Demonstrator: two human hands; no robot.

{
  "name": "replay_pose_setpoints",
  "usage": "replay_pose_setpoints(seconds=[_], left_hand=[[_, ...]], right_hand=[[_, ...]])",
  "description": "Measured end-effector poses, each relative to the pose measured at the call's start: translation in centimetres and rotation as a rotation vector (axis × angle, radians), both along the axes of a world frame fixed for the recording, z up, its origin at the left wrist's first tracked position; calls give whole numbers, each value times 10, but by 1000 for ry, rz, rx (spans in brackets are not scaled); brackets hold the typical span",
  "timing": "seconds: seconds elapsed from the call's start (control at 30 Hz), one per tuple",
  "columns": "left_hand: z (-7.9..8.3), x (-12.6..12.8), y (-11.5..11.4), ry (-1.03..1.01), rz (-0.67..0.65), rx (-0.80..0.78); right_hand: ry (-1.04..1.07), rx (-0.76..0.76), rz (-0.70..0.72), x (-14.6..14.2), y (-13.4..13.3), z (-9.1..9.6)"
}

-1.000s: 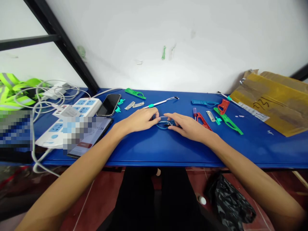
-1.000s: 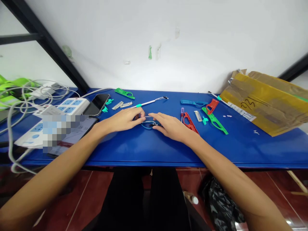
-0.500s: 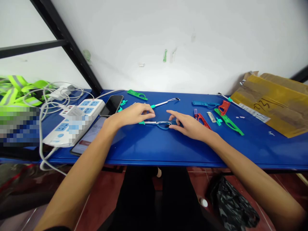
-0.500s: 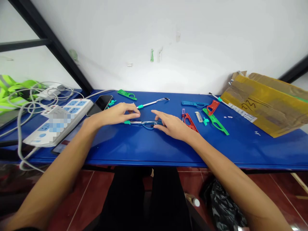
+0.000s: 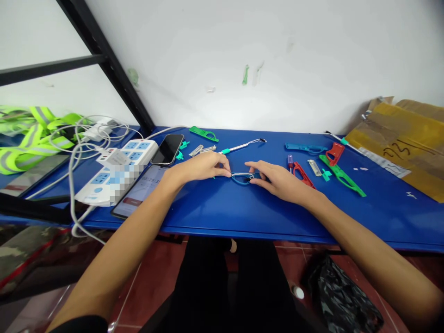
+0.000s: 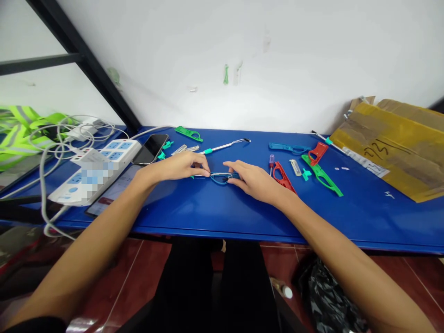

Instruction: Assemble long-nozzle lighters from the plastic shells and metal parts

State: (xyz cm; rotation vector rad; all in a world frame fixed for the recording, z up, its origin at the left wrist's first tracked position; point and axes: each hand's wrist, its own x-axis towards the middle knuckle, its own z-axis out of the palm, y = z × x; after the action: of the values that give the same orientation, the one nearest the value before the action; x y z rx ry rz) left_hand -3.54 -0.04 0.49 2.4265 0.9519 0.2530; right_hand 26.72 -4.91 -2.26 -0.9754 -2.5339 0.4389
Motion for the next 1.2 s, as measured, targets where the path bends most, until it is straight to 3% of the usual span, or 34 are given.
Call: replay_pose_setpoints(seconds=[0.33, 0.57, 0.7, 0.83, 0.93, 1.03, 1.13, 1.2], left_hand=[[-7, 4, 0, -19, 39, -4], [2, 3, -10, -52, 47, 73], [7, -6, -2, -91, 224, 249], [1, -19, 11, 89, 538, 548], [-11, -26, 17, 347, 669, 575], [-19, -27, 20, 471, 676, 546], [-23, -26, 24, 470, 668, 540], [-24, -26, 25, 460, 658, 547]], right_hand=[[-30, 30, -8, -2, -2, 2], [-17, 47, -2, -3, -5, 10], [97, 183, -91, 6, 1, 20], [195, 428, -319, 36, 20, 31], [216, 558, -557, 77, 34, 44], [182, 601, -870, 129, 35, 61], [180, 551, -1206, 178, 24, 71], [142, 345, -1382, 205, 17, 67]])
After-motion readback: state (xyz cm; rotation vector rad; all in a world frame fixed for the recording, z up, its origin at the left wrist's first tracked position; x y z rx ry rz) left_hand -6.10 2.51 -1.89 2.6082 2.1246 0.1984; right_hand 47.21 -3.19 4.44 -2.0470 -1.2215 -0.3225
